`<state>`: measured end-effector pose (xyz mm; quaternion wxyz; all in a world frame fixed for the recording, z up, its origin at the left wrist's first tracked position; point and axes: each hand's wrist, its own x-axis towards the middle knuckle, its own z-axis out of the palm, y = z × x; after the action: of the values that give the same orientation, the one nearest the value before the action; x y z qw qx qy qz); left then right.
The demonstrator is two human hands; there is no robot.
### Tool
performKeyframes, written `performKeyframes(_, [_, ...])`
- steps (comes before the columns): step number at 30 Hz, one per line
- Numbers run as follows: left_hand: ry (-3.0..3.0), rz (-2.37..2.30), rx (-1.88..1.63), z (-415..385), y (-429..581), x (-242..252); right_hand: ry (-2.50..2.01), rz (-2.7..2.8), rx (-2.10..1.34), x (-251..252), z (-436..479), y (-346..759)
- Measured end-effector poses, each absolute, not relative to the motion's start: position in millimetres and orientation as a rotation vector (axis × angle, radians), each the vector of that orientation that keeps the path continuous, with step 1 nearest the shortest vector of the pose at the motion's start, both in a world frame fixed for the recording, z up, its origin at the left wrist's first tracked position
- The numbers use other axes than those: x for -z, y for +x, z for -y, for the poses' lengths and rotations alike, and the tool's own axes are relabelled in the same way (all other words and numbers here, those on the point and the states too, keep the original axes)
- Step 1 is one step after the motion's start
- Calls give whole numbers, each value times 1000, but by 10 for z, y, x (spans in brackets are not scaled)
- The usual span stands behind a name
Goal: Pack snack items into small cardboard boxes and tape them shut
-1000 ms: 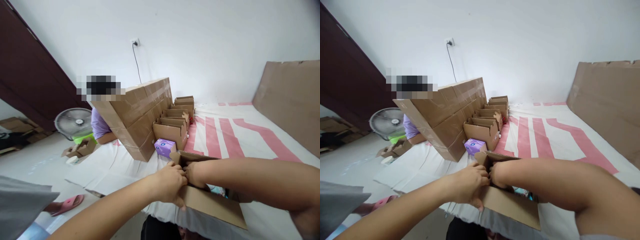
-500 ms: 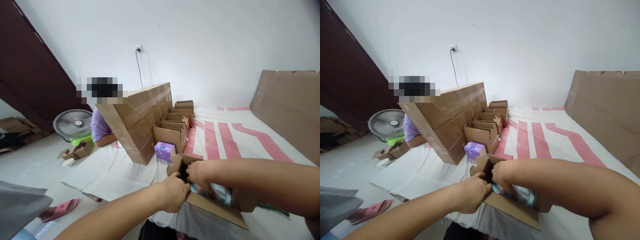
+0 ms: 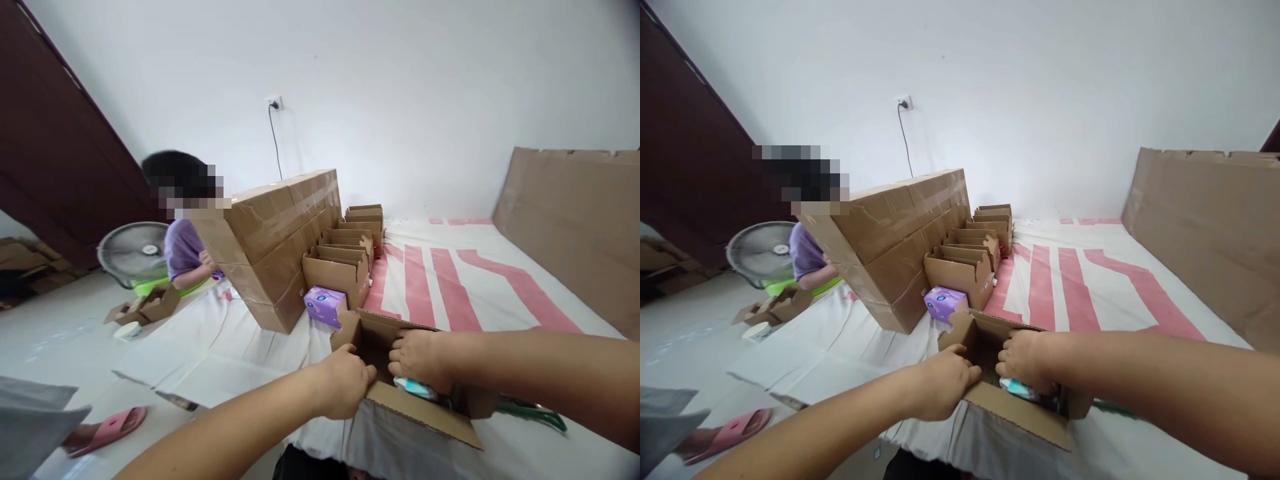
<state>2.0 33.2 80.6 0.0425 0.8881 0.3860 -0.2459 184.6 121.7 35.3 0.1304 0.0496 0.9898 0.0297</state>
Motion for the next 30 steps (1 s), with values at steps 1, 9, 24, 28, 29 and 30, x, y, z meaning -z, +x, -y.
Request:
performKeyframes(1, [2719, -1186, 738, -326, 18, -796, 65, -2798, -146, -433, -1184, 1818])
performKeyframes(9, [2756, -1202, 640, -256, -127, -735, 76, -2890, -181, -975, -1031, 1926])
performKeyframes(24, [1782, -1262, -1127, -1145, -231, -1253, 1049, -2753, 2624, -1230, -1668, 2264])
performKeyframes(28, [1463, -1012, -1247, -1670, -204, -1163, 936, -2669, 2854, -1095, -2061, 1993])
performKeyframes(29, [1433, -989, -1247, -1781, -216, -1136, 939, -2668, 2865, -1061, -2169, 1925])
performKeyframes(30, [1402, -962, -1251, -1883, -237, -1109, 945, -2678, 2866, -1028, -2274, 1859])
